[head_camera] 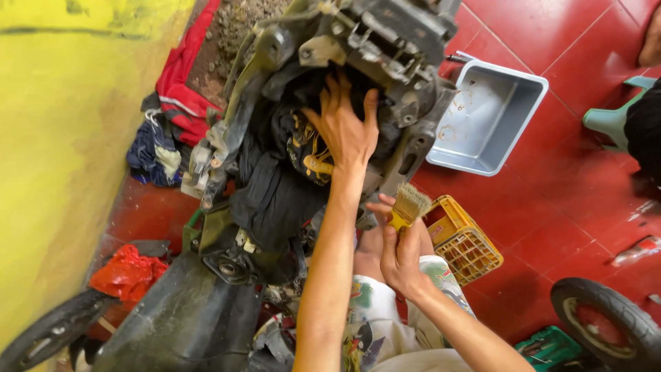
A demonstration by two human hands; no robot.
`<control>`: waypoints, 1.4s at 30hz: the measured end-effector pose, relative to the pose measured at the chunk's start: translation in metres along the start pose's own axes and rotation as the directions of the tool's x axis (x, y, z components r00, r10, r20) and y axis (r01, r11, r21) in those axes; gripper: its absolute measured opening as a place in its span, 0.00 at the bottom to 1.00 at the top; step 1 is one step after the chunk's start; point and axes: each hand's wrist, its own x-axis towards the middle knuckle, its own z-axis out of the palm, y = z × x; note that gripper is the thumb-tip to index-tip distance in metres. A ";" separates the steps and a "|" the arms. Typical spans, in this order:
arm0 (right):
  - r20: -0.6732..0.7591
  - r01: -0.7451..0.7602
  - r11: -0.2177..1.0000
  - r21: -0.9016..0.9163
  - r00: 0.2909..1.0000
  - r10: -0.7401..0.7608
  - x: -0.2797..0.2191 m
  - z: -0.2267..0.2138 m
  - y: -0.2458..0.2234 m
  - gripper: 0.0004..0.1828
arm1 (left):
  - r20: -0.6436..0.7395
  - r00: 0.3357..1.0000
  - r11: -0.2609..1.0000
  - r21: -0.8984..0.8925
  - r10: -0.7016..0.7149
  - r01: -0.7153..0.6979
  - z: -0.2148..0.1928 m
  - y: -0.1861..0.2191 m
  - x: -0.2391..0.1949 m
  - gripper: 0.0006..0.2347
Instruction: The person cleans the interior of a motorcycle frame using a yellow brush and a black cloth. They scrub various surfaces inside the frame and wipe away debris with the cloth.
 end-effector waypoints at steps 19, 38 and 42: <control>0.214 0.450 0.814 -0.368 0.892 -0.397 0.037 0.024 0.017 0.36 | 0.177 0.905 0.916 0.035 0.387 -0.399 -0.024 -0.085 0.017 0.22; 0.177 0.256 0.925 -0.280 0.961 -0.212 0.021 0.006 -0.004 0.34 | 0.341 0.875 0.930 0.008 0.344 -0.368 -0.043 -0.020 -0.010 0.19; 0.181 0.123 0.954 -0.272 0.981 -0.075 0.022 0.006 -0.014 0.27 | 0.405 0.840 0.916 0.018 0.360 -0.401 -0.055 -0.016 -0.019 0.19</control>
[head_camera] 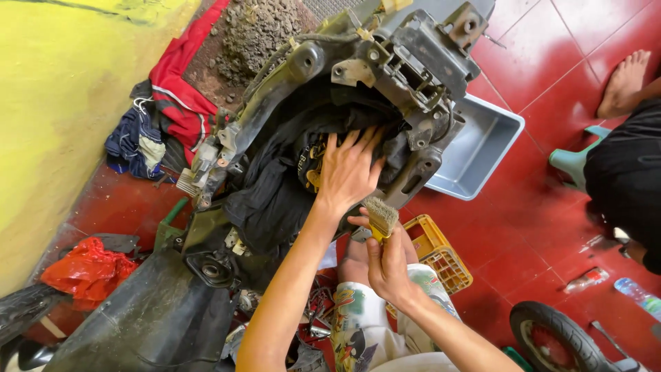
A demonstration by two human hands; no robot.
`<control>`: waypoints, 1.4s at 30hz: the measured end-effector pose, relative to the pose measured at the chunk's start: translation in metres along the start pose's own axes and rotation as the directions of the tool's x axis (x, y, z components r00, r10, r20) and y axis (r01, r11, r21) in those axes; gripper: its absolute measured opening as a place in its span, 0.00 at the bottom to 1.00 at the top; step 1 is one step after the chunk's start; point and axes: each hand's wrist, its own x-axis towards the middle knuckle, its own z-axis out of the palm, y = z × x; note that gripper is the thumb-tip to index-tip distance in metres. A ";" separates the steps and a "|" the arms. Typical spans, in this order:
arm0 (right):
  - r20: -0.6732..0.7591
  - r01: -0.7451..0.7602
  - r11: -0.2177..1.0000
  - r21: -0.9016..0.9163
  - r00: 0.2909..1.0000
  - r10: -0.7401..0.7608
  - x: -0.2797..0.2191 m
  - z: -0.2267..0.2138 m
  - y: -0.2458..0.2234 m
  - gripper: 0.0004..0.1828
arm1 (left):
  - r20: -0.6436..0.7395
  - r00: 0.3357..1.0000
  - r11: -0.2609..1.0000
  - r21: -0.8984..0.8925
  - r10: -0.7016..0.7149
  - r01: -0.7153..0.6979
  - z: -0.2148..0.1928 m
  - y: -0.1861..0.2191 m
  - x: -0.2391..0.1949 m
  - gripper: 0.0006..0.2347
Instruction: The person cleans the interior of a motorcycle frame using a yellow brush and a black cloth. They scrub various surfaces inside the frame and wipe away debris with the cloth.
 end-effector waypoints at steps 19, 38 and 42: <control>0.031 0.018 0.991 -0.136 0.999 -0.014 0.014 -0.017 -0.019 0.18 | -0.188 0.954 0.946 0.182 -0.235 0.269 -0.008 0.006 0.023 0.29; 0.066 0.042 0.998 0.049 0.997 -0.045 -0.001 -0.011 0.010 0.27 | -0.099 0.995 0.948 0.319 0.031 0.002 0.008 -0.011 0.011 0.26; 0.068 -0.017 1.000 0.000 0.998 0.017 0.000 -0.007 0.000 0.28 | -0.166 0.968 0.938 0.324 0.188 -0.127 0.015 -0.015 0.015 0.23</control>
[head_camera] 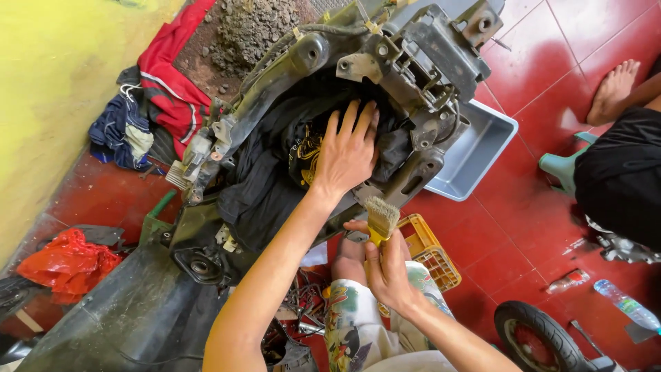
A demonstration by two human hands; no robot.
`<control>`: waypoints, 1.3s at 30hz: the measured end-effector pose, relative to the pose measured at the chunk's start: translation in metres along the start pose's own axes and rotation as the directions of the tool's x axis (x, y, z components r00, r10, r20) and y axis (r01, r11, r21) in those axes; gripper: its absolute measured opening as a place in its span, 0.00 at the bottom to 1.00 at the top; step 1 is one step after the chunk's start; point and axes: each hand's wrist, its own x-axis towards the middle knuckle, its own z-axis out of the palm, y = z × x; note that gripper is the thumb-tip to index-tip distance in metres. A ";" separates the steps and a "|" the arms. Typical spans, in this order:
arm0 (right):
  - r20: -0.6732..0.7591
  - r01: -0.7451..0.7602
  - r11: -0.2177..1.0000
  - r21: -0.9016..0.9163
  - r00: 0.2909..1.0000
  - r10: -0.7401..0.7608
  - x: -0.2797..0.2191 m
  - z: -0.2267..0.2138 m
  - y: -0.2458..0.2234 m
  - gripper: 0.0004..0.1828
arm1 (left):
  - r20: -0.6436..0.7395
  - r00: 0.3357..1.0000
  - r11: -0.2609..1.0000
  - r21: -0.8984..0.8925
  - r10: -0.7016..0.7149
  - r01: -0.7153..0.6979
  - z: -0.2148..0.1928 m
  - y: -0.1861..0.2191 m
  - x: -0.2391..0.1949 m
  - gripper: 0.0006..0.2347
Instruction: The person cleans the interior of a motorcycle frame using a yellow brush and a black cloth. They scrub various surfaces inside the frame and wipe away debris with the cloth.
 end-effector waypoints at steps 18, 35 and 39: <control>-0.004 -0.152 0.987 0.060 0.988 0.152 0.015 -0.013 -0.027 0.13 | -0.022 0.990 0.974 -0.173 0.143 -0.144 -0.007 -0.038 -0.017 0.20; 0.289 -0.279 0.957 -0.080 0.912 0.290 -0.032 -0.036 -0.014 0.11 | 0.044 0.965 0.936 -0.235 -0.257 0.260 -0.033 -0.032 -0.157 0.20; 0.203 -0.285 0.945 -0.162 0.927 0.315 -0.037 -0.038 0.000 0.06 | 0.168 0.819 0.709 -0.425 -0.549 0.563 -0.022 -0.024 -0.098 0.26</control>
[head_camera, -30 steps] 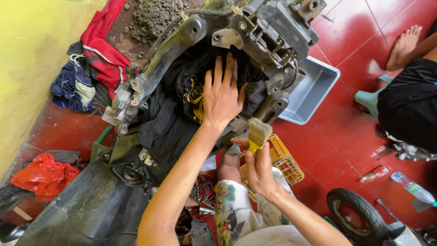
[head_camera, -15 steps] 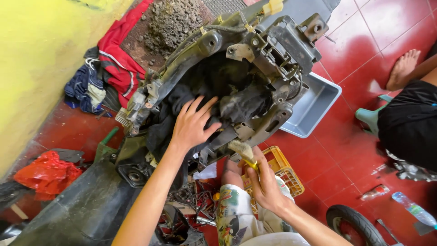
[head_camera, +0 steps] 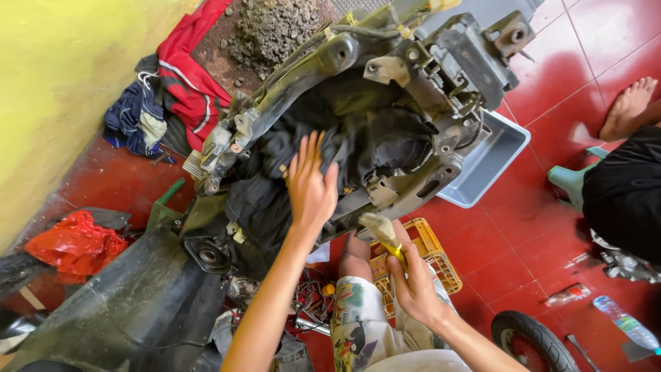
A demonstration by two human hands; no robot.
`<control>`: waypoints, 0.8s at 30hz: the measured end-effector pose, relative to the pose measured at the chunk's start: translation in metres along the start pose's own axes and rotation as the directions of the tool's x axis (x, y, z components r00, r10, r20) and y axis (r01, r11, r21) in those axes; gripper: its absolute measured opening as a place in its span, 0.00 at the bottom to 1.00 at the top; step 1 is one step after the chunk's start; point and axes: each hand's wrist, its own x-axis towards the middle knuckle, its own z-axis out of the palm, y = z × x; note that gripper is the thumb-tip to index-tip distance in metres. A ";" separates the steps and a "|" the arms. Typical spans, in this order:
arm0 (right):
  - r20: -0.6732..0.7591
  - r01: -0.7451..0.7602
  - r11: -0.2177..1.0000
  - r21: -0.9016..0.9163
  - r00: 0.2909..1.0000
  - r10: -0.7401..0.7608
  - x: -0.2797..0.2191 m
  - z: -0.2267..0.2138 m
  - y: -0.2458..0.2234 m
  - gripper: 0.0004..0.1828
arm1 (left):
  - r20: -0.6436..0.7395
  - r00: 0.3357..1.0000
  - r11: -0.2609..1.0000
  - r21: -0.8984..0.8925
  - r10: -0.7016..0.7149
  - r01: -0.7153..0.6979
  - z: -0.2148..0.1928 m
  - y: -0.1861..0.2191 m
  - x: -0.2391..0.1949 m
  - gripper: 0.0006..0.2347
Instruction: The person cleans the interior of a motorcycle frame using a yellow brush and a black cloth. They scrub various surfaces inside the frame and wipe away debris with the cloth.
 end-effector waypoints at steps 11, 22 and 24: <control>0.013 0.029 0.998 0.053 0.999 -0.029 0.008 0.004 -0.044 0.13 | 0.214 0.900 0.923 -0.009 0.379 -0.386 0.012 0.018 0.038 0.23; -0.064 -0.045 0.998 -0.051 0.997 0.042 -0.013 -0.020 -0.013 0.11 | -0.086 0.974 0.914 0.370 0.209 -0.163 -0.004 -0.030 -0.013 0.22; -0.067 -0.111 0.993 -0.040 0.992 0.108 -0.022 -0.019 0.005 0.07 | -0.153 0.971 0.931 0.343 0.184 -0.122 -0.010 -0.026 -0.022 0.18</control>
